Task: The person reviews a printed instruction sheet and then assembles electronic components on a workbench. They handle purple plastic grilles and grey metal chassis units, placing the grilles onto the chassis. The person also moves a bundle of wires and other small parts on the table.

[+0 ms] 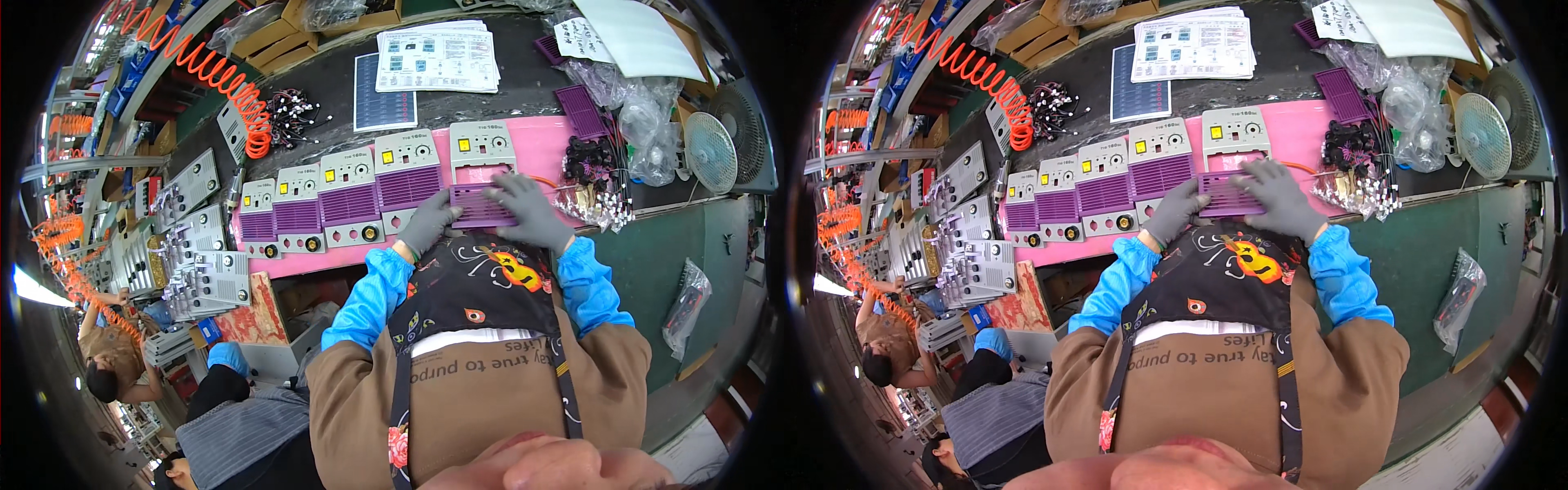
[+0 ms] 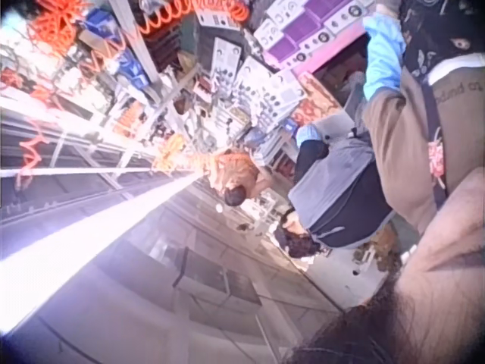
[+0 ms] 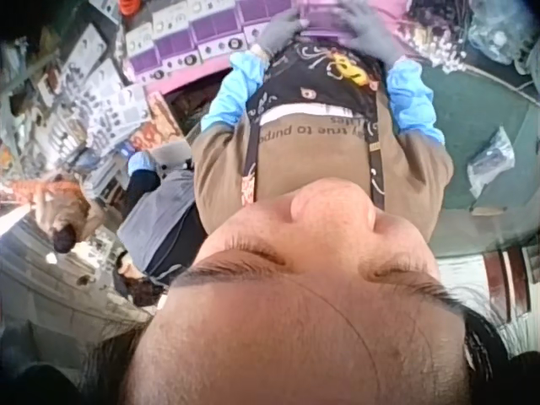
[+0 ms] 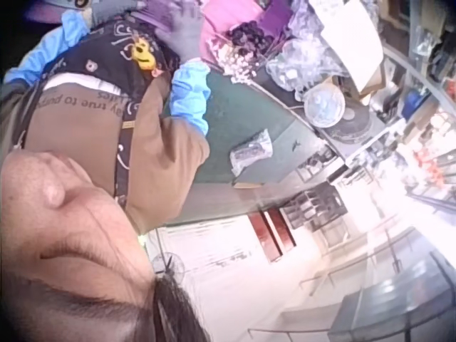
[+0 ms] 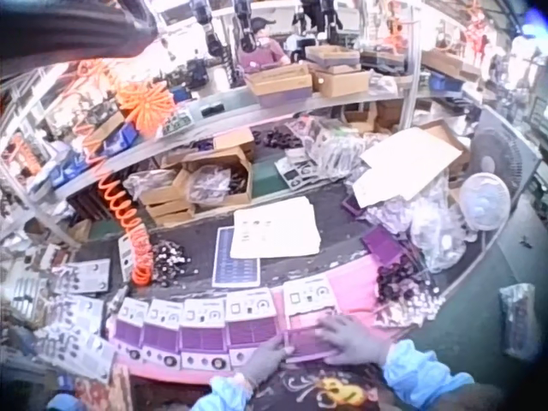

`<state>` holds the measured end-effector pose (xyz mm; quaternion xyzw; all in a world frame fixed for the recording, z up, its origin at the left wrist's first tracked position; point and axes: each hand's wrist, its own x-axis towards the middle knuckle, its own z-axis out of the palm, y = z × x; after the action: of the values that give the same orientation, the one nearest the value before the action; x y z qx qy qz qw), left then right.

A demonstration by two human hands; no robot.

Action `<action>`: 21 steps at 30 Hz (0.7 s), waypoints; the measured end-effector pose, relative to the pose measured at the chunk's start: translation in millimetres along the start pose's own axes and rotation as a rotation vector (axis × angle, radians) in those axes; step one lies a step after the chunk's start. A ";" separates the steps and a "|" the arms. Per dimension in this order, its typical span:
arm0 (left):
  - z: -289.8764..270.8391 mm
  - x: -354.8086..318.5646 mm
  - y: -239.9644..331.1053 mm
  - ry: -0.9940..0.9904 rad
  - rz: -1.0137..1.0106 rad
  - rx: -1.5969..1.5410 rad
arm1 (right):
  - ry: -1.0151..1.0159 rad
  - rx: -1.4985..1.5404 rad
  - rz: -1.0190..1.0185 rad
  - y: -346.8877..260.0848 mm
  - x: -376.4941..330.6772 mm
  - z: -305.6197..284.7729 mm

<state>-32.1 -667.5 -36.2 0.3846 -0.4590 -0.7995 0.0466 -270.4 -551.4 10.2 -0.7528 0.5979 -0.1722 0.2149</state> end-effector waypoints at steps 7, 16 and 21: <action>7.7 30.0 -6.0 0.174 0.044 -0.023 | 0.262 0.983 0.916 50.2 -27.0 52.2; -2.5 67.9 -21.2 0.455 -0.019 0.622 | 0.357 0.962 0.959 59.4 -13.7 69.7; -4.5 74.7 -26.2 0.526 0.086 0.712 | 0.347 0.911 0.925 66.8 -1.2 68.7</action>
<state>-74.1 -687.5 -100.4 0.5474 -0.6938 -0.4641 0.0598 -290.4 -555.0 -83.4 -0.2144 0.7524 -0.4160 0.4635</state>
